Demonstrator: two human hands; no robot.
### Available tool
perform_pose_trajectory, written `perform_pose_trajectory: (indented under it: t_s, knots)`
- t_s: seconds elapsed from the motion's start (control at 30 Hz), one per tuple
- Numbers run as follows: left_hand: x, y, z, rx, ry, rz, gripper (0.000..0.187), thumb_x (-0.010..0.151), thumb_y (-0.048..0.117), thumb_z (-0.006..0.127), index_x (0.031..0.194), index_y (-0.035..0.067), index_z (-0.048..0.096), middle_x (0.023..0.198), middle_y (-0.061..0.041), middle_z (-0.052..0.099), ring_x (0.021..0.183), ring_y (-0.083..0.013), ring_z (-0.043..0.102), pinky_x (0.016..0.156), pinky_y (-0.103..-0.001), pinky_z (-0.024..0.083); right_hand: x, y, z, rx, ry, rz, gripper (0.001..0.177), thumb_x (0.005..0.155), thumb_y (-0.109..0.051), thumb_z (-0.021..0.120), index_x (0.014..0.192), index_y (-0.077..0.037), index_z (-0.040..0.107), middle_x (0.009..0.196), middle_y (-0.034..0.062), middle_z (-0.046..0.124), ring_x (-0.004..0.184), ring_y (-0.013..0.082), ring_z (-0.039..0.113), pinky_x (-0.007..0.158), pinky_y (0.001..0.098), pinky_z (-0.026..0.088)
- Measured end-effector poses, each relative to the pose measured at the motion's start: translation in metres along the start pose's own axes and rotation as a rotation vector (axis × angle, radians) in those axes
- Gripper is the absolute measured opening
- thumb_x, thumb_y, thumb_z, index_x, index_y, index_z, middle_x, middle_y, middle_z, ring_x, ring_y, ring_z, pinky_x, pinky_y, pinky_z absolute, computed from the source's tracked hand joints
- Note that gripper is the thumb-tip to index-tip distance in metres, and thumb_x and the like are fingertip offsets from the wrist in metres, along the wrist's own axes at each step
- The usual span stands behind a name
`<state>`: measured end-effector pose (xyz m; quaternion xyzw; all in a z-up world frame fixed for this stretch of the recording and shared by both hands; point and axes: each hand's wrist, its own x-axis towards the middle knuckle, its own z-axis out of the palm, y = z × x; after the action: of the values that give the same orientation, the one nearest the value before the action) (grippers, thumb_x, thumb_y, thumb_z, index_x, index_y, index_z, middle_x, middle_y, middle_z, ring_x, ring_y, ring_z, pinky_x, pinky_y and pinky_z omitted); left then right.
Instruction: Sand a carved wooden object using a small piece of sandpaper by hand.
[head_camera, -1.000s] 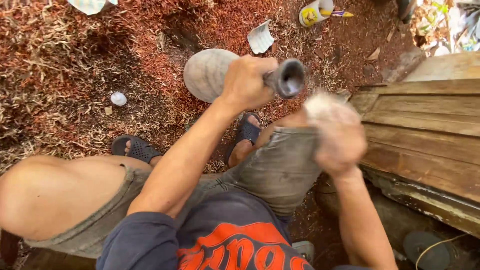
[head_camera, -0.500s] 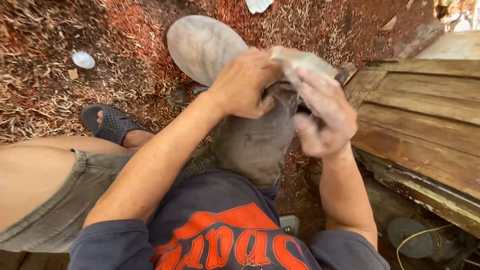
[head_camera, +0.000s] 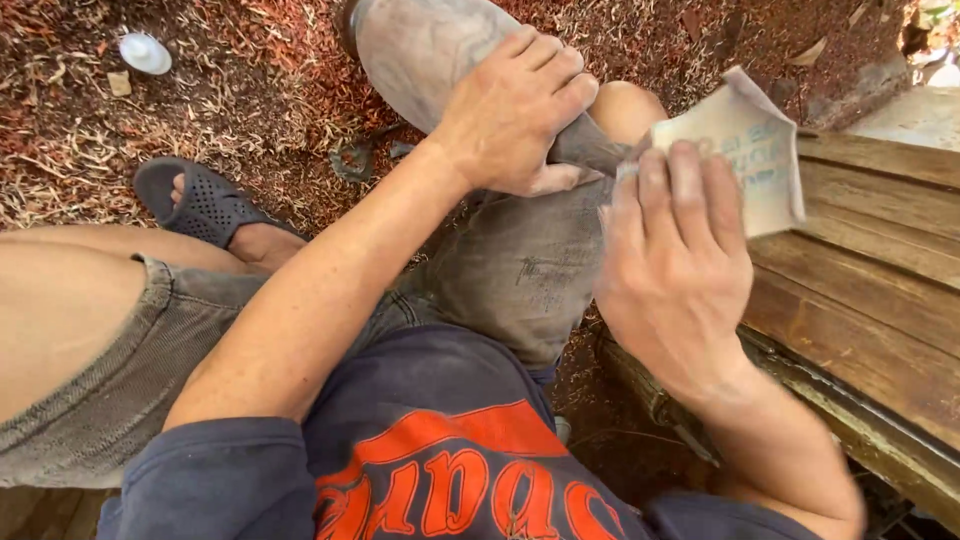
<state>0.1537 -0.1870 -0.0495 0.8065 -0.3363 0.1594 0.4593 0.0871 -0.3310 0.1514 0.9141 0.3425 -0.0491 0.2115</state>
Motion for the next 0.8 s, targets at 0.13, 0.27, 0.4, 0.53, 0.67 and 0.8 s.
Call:
perform_pose_trajectory:
  t_s: [0.13, 0.27, 0.4, 0.53, 0.67, 0.8]
  knots:
    - [0.008, -0.008, 0.004, 0.042, -0.016, -0.011, 0.076, 0.073, 0.059, 0.085, 0.117, 0.0, 0.064, 0.119, -0.016, 0.062, 0.117, -0.0339, 0.057, 0.106, -0.046, 0.042, 0.009, 0.005, -0.017, -0.498, -0.246, -0.299, 0.053, 0.094, -0.024, 0.051, 0.134, 0.007, 0.066, 0.138, 0.0265, 0.065, 0.131, 0.0395, 0.055, 0.115, 0.0481, 0.035]
    - [0.014, -0.005, 0.002, -0.012, -0.055, -0.05, 0.077, 0.078, 0.064, 0.085, 0.113, -0.002, 0.065, 0.114, -0.018, 0.062, 0.113, -0.0362, 0.057, 0.103, -0.048, 0.042, -0.017, 0.014, -0.025, -0.502, -0.25, -0.358, 0.057, 0.093, -0.025, 0.048, 0.139, 0.006, 0.06, 0.148, 0.0253, 0.057, 0.142, 0.0364, 0.046, 0.12, 0.0456, 0.026]
    - [0.011, -0.007, 0.019, 0.036, -0.077, -0.091, 0.076, 0.077, 0.063, 0.082, 0.114, -0.002, 0.066, 0.114, -0.02, 0.062, 0.113, -0.0359, 0.057, 0.105, -0.047, 0.041, 0.015, 0.0, 0.01, -0.573, -0.349, -0.265, 0.063, 0.095, -0.025, 0.045, 0.149, 0.006, 0.05, 0.151, 0.0287, 0.049, 0.142, 0.0418, 0.041, 0.121, 0.0493, 0.021]
    - [0.001, -0.036, 0.013, -0.071, -0.233, -0.164, 0.069, 0.08, 0.052, 0.078, 0.127, 0.003, 0.066, 0.123, -0.014, 0.064, 0.122, -0.0297, 0.058, 0.117, -0.044, 0.039, 0.031, -0.01, 0.012, -0.557, -0.346, -0.257, 0.065, 0.094, -0.023, 0.045, 0.152, 0.007, 0.043, 0.157, 0.0276, 0.042, 0.145, 0.0418, 0.04, 0.121, 0.0508, 0.02]
    - [-0.01, -0.054, -0.022, -0.068, -0.03, -0.095, 0.101, 0.063, 0.077, 0.083, 0.129, 0.003, 0.065, 0.131, -0.017, 0.063, 0.124, -0.0354, 0.056, 0.113, -0.048, 0.035, 0.007, -0.01, -0.002, -0.662, -0.447, -0.308, 0.067, 0.094, -0.025, 0.042, 0.151, 0.01, 0.044, 0.156, 0.0308, 0.041, 0.145, 0.0442, 0.036, 0.12, 0.0516, 0.018]
    - [-0.017, -0.066, -0.01, -0.228, -0.017, -0.161, 0.075, 0.07, 0.057, 0.078, 0.125, 0.006, 0.071, 0.124, -0.015, 0.069, 0.122, -0.0339, 0.059, 0.112, -0.05, 0.033, 0.033, -0.025, 0.04, -0.478, -0.325, -0.206, 0.067, 0.094, -0.021, 0.046, 0.155, 0.008, 0.042, 0.159, 0.0297, 0.038, 0.148, 0.0438, 0.034, 0.124, 0.0533, 0.014]
